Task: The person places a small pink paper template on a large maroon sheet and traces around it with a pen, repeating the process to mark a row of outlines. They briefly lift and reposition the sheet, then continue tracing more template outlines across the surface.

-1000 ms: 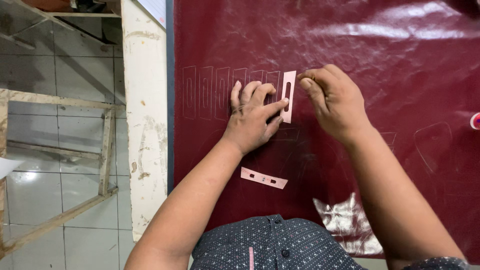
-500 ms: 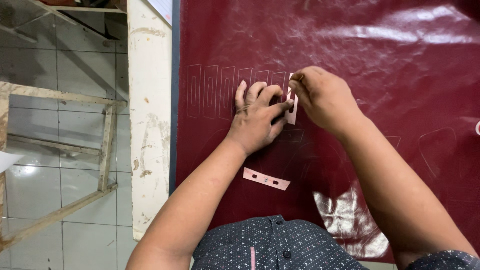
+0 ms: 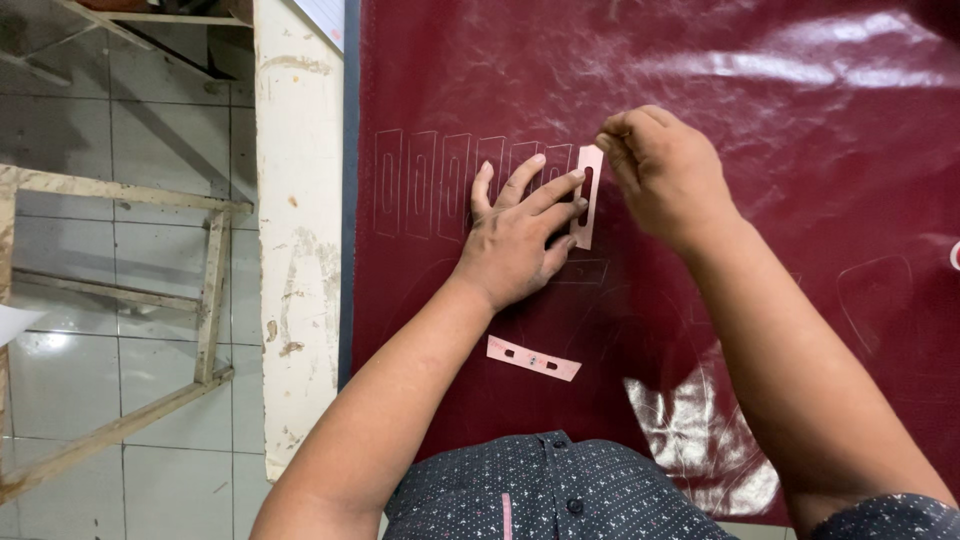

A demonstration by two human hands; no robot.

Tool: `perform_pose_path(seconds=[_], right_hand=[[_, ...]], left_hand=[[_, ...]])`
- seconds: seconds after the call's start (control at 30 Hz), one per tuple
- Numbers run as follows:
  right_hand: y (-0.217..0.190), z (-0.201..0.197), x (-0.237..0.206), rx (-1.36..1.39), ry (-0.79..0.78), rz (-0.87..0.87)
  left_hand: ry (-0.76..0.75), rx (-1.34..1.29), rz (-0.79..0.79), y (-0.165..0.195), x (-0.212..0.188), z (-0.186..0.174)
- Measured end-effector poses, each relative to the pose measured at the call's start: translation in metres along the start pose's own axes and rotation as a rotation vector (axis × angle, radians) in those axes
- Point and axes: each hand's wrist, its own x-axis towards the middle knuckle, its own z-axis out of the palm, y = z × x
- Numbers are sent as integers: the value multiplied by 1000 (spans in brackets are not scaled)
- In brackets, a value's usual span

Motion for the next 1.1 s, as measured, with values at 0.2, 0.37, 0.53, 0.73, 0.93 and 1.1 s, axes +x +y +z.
perform_pose_path(seconds=[0.2, 0.37, 0.53, 0.73, 0.93, 1.1], right_hand=[[7, -7, -3, -49, 26, 48], [-3, -6, -17, -39, 12, 28], [-13, -6, -37, 14, 44, 37], [-4, -6, -29, 91, 117, 96], [-7, -5, -24, 65, 80, 70], [-24, -12, -48, -24, -70, 42]], left_hand=[[10, -27, -4, -1, 0, -1], [1, -40, -12, 0, 0, -3], [35, -59, 5, -2, 1, -3], [40, -52, 17, -2, 0, -3], [53, -58, 35, -3, -1, -3], [50, -62, 35, -5, -1, -1]])
